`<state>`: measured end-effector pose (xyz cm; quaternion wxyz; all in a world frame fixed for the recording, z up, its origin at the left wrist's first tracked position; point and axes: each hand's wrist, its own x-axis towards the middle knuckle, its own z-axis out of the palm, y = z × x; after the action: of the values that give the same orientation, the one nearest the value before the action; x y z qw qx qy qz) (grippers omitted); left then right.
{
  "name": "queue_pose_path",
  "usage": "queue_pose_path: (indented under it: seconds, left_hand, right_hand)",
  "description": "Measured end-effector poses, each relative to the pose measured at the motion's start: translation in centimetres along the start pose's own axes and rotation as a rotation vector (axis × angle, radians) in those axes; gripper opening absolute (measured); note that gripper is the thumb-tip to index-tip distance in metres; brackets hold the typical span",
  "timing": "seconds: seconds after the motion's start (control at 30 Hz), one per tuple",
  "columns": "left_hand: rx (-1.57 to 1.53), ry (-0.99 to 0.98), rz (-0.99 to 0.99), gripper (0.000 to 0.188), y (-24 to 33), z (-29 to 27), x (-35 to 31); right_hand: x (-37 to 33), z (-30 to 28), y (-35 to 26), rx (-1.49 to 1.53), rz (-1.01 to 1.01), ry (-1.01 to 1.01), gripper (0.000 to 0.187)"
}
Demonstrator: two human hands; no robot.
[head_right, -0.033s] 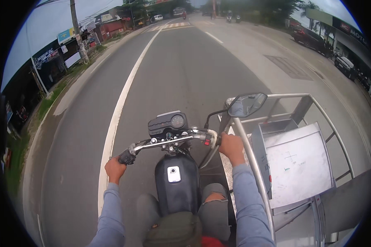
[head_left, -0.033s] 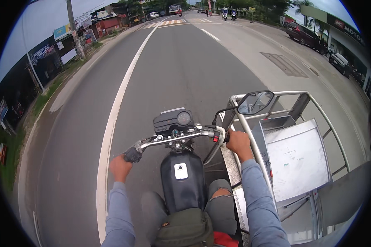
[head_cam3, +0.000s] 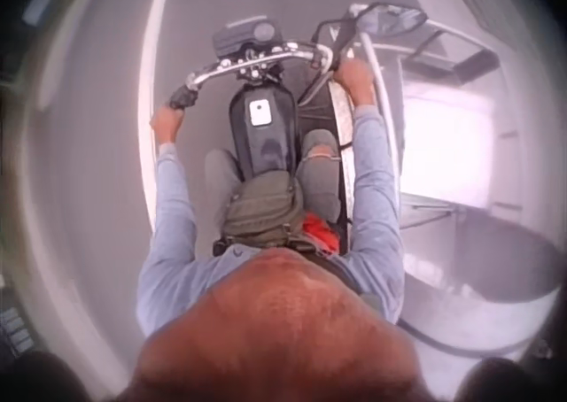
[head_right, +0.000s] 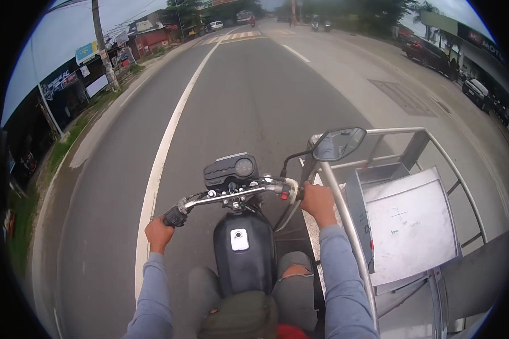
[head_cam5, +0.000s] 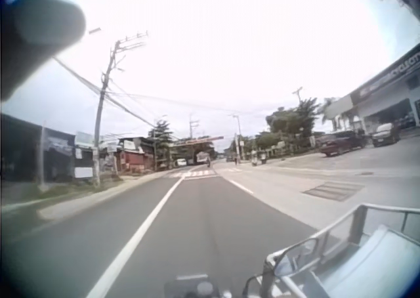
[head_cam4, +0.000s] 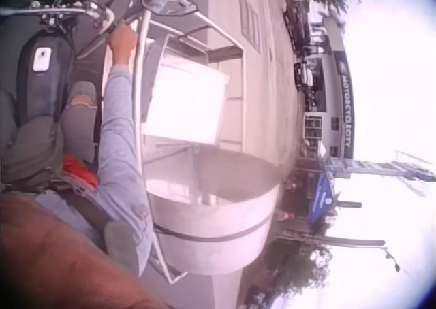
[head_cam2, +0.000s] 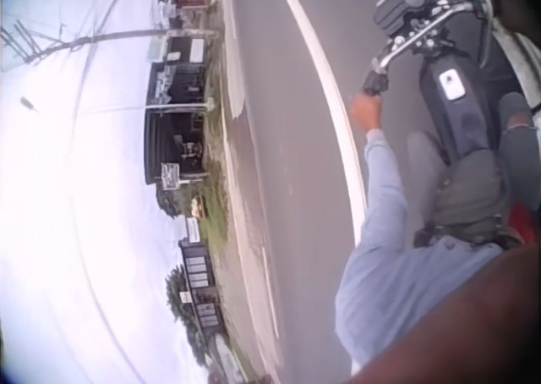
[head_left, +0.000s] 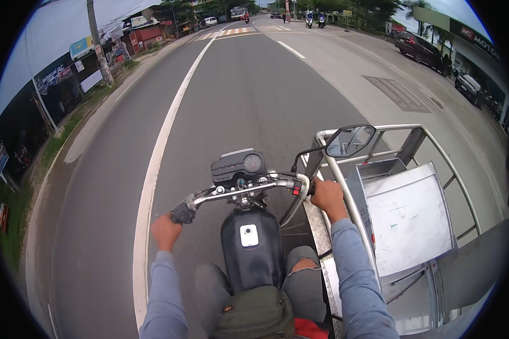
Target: Driving a motorcycle with a sidecar containing metal structures on a public road.
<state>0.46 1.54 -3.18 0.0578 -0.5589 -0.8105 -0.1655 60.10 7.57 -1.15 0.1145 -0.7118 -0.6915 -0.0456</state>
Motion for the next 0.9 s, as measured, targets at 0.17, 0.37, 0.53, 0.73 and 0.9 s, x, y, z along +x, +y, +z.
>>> queue_pose_path:
  seconds: [0.17, 0.37, 0.53, 0.73, 0.9]
  left_hand:
    - [-0.009, 0.014, 0.019, 0.035, 0.5, -0.6, -0.1]
    - [-0.008, 0.019, 0.014, 0.036, 0.4, -0.5, -0.6]
    - [0.001, 0.024, 0.041, 0.039, 0.6, -0.2, -0.4]
    - [0.002, 0.022, 0.042, 0.039, 0.6, -0.1, -0.1]
    - [0.045, -0.010, 0.019, 0.036, 0.6, -0.6, -0.1]
  right_hand:
    - [0.4, 0.7, 0.6, 0.006, -0.019, 0.026, 0.041]
    - [0.0, 0.6, 0.3, 0.025, 0.001, 0.043, 0.040]
    - [0.4, 1.5, 1.1, -0.003, -0.012, 0.048, 0.042]
    - [0.3, 1.0, 1.0, 0.004, -0.036, 0.079, 0.039]
    - [0.1, 1.5, 0.7, 0.011, -0.054, 0.115, 0.031]
